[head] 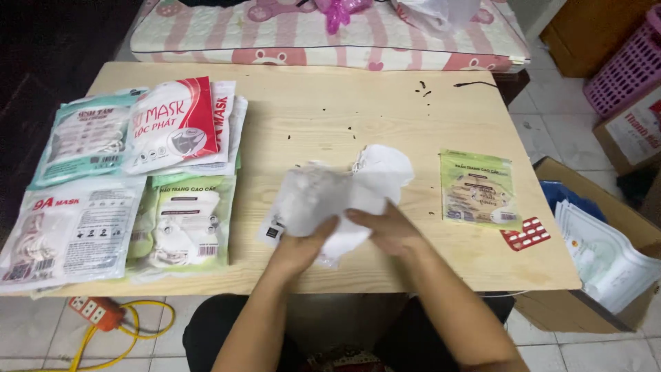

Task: Packaging individual face masks into plastic bags at a manual workstation

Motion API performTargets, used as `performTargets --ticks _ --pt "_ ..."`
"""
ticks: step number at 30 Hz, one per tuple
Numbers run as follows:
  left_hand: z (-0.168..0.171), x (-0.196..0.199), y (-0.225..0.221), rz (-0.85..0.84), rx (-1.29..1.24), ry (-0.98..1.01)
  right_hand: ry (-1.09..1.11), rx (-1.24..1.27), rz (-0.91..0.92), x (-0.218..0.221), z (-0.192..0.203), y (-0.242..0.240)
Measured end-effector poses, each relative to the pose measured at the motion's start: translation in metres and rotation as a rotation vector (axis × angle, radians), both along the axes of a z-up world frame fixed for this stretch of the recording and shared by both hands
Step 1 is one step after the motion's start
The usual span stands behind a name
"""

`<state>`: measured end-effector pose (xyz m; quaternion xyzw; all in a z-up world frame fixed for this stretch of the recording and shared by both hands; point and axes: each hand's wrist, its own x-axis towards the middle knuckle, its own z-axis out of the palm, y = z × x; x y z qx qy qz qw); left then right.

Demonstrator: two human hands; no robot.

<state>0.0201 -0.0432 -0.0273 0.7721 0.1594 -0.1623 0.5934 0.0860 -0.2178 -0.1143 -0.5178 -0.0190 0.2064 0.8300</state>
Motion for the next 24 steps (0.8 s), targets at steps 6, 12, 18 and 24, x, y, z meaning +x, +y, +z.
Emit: performTargets --ticks 6,12,18,24 --pt "-0.153 0.036 0.007 -0.147 0.492 -0.566 0.109 -0.366 -0.498 -0.004 0.027 -0.105" --pt "-0.121 0.024 -0.034 -0.543 0.934 -0.209 0.126 -0.105 -0.570 0.014 -0.020 -0.125" --pt "-0.144 -0.003 0.019 -0.731 0.916 -0.191 0.132 -0.159 -0.550 -0.008 -0.010 -0.122" --pt "-0.140 0.009 0.061 -0.360 0.917 -0.455 0.075 -0.147 -0.506 0.004 -0.013 -0.115"
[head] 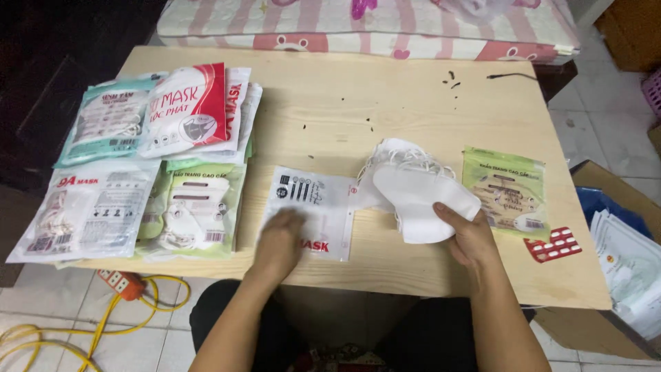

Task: Packaging individual face masks into plastic bags at a manual workstation

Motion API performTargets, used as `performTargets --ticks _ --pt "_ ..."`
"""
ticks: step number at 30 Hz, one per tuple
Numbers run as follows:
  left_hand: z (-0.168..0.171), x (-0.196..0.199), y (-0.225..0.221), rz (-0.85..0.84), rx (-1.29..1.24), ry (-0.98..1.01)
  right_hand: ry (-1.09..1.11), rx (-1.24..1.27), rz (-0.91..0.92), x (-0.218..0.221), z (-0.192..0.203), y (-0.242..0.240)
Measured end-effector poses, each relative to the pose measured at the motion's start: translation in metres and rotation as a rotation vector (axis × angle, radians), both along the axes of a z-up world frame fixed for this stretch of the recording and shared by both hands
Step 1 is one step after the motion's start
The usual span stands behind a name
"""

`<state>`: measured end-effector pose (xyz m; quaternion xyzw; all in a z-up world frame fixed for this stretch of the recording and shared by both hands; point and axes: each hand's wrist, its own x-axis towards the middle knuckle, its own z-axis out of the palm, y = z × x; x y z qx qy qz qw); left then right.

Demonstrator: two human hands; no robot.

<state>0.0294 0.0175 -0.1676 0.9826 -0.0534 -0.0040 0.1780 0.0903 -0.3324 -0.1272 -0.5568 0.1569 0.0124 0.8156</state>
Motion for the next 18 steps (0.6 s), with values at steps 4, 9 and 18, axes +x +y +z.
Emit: performTargets --ticks 4,9,18 --pt "0.049 0.013 -0.068 0.115 -0.325 0.253 -0.022 -0.024 -0.006 -0.002 -0.015 0.000" --pt "0.016 0.014 -0.109 0.032 0.066 0.159 0.024 -0.176 -0.012 0.004 -0.045 -0.009" --pt "0.001 0.011 -0.042 0.223 -0.239 0.217 0.033 -0.095 0.079 -0.003 -0.023 -0.005"
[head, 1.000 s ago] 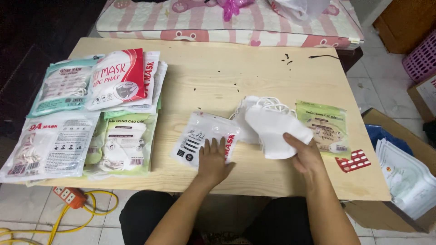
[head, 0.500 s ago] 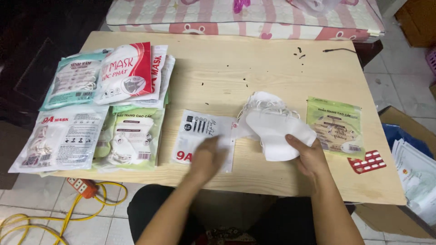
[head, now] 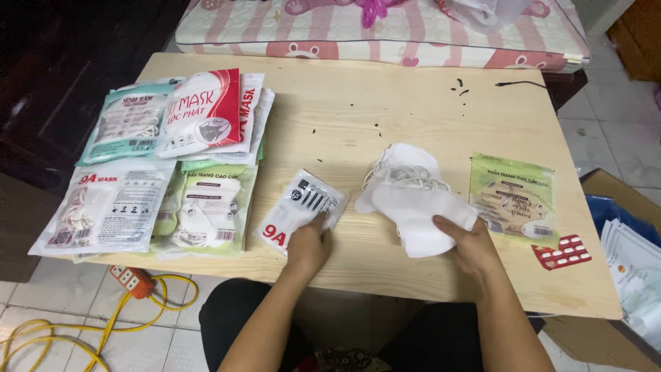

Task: Packaging individual face masks into plastic bags at a manual workstation

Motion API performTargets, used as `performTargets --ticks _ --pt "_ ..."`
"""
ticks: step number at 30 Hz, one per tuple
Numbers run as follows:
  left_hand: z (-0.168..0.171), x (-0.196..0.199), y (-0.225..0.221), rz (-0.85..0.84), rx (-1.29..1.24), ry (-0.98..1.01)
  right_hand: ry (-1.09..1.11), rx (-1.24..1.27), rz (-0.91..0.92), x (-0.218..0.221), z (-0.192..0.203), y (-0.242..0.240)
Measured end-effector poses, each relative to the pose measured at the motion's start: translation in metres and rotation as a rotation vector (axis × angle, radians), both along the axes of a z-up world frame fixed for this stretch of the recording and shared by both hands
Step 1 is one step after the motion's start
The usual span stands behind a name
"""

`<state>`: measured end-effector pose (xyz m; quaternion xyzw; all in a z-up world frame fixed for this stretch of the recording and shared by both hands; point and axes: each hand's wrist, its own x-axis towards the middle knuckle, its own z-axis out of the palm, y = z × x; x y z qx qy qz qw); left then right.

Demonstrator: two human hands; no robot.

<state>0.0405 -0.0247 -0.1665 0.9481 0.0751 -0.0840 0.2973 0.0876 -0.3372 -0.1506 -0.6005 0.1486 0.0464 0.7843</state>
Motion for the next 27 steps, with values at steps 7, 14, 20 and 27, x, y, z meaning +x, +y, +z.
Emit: performTargets --ticks 7,14,20,27 --pt "-0.080 0.021 0.017 0.038 -0.165 0.059 0.023 -0.057 0.258 -0.017 0.012 -0.007" --pt "-0.011 0.003 -0.006 -0.120 -0.067 0.090 0.006 -0.369 0.801 -0.020 0.020 0.018" --pt "0.045 -0.006 -0.009 -0.224 -0.178 0.040 -0.348 -0.632 1.282 -0.038 0.092 0.093" --pt "0.043 -0.022 0.008 -0.319 -0.225 -0.131 -0.617 -0.992 1.525 -0.039 0.035 0.117"
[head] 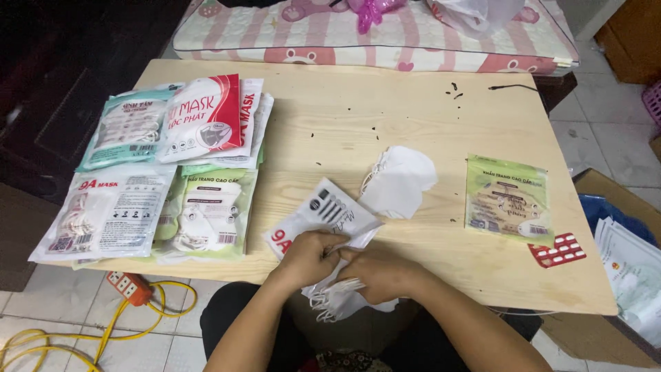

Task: Packaging individual face masks into plastic bags at a manual workstation

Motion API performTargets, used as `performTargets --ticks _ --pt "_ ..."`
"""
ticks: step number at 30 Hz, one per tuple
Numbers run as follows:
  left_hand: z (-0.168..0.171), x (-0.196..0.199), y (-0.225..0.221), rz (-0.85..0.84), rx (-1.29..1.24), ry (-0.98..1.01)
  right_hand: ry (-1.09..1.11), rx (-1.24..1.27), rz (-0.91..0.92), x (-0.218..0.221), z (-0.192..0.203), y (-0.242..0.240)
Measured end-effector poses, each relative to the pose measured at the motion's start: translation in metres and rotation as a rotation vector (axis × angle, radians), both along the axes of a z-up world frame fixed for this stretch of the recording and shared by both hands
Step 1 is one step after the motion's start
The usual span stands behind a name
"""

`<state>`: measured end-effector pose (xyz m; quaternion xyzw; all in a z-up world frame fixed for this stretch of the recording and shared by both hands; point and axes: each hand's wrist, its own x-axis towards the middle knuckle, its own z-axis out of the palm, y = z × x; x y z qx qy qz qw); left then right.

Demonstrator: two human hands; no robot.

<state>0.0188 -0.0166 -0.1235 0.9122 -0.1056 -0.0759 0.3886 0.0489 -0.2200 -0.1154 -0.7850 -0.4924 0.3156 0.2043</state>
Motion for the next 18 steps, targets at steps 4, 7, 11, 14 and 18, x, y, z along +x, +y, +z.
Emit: performTargets --ticks 4,7,11,14,18 --pt "-0.013 0.013 0.030 0.121 0.162 -0.211 -0.104 -0.112 0.043 -0.006 0.040 0.008" --pt "0.011 0.008 0.041 0.386 0.240 -0.367 0.072 -0.070 0.036 -0.009 0.050 0.001" --pt "0.009 0.003 0.024 0.256 0.217 -0.154 0.370 0.202 -0.133 0.010 0.057 -0.025" --pt "0.008 0.000 0.020 0.272 0.127 -0.136 0.685 0.577 -0.461 0.022 0.010 -0.068" --pt "-0.002 -0.003 0.012 0.313 -0.119 -0.169 0.887 0.876 -1.174 0.016 -0.043 -0.066"
